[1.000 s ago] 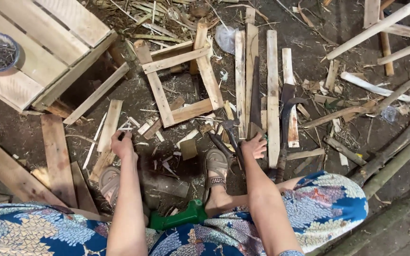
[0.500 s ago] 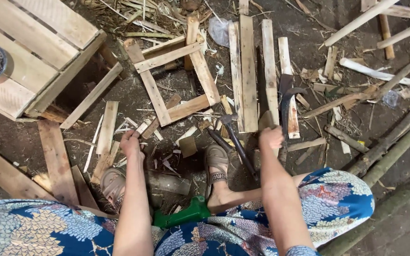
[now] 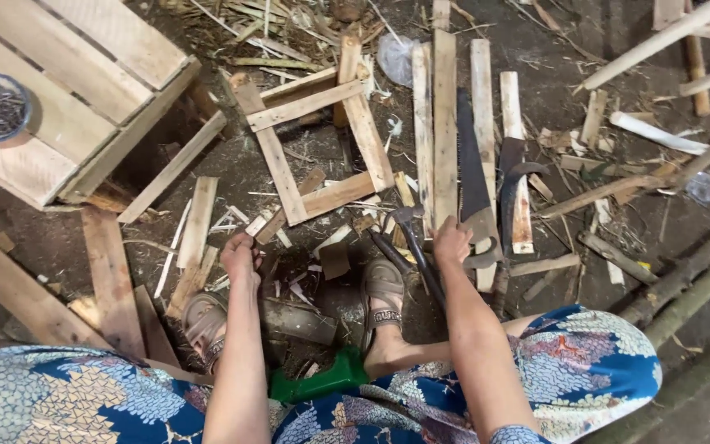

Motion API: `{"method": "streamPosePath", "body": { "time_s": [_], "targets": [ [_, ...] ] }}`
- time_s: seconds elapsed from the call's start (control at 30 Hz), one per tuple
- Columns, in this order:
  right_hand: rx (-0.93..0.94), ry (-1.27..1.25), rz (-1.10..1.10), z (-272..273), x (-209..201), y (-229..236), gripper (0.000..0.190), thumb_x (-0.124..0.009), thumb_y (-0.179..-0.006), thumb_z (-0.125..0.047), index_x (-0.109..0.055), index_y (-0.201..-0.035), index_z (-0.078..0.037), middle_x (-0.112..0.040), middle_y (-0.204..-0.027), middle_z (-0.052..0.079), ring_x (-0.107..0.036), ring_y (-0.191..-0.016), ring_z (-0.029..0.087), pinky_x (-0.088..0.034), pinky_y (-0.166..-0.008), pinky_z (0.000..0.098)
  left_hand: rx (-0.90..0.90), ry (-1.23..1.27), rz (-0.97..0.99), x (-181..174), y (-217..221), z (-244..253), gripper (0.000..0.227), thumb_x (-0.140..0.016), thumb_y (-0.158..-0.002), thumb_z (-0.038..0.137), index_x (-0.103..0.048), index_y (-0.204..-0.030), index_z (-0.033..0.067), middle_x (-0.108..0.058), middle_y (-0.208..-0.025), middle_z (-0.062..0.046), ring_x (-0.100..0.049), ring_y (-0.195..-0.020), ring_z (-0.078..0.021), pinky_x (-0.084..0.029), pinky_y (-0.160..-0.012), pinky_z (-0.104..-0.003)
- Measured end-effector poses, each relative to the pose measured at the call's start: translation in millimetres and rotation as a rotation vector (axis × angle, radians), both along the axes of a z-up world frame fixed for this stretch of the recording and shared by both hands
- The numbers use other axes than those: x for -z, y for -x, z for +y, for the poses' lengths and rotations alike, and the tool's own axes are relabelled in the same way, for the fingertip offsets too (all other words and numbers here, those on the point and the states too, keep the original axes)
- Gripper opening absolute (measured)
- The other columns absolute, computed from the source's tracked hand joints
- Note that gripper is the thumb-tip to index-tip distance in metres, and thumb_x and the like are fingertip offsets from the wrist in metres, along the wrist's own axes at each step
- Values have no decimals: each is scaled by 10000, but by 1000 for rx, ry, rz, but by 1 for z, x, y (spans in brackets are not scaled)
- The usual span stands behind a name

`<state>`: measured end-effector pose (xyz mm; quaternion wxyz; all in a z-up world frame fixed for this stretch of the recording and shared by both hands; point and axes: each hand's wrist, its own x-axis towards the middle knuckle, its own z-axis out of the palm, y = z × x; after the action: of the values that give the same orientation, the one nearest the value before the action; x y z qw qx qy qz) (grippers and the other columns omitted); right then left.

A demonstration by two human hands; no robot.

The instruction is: The person sits on the ground assembling a small wooden frame from scrap planks. They position wood pieces into a square frame, pick nails from a bowl, and hammer the nails to fasten the joints, then add a longer plank to the frame.

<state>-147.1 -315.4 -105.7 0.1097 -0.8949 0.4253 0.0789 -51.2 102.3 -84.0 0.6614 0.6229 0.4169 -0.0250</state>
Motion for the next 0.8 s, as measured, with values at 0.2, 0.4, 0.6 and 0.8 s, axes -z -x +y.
{"method": "streamPosePath", "body": {
  "time_s": [0.2,0.4,0.6,0.8],
  "targets": [
    [-24,15,95,-17,18,-18,344,-623,-781,-364,-546,-1041,-151,-669,-987,146,-649,-946,350,-545,-761,476,14,0,22,7,-4,16,203,-611,-788,160,-609,-987,121,-549,-837,-33,-565,-613,-133,-509,-548,-303],
    [248,-11,-153,-26,9,-10,294,-503,-856,-381,-594,-1045,-175,-685,-908,163,-669,-866,381,-535,-709,483,41,16,41,12,-1,13,200,-595,-815,157,-603,-1007,104,-564,-862,-54,-572,-629,-145,-504,-556,-314],
    [353,331,-203,-40,34,-25,491,-433,-901,-472,-664,-863,-41,-677,-735,200,-682,-645,323,-549,-542,402,58,36,31,-2,-2,2,256,-617,-808,184,-628,-1047,93,-584,-967,-114,-633,-713,-196,-526,-593,-338],
    [672,-1076,-832,3,-45,-57,434,-649,-873,-398,-545,-961,13,-556,-609,144,-482,-414,194,-376,-332,220,34,61,0,4,-1,-7,260,-616,-778,149,-636,-1029,83,-565,-931,-101,-620,-681,-174,-494,-529,-277]
  ]
}}
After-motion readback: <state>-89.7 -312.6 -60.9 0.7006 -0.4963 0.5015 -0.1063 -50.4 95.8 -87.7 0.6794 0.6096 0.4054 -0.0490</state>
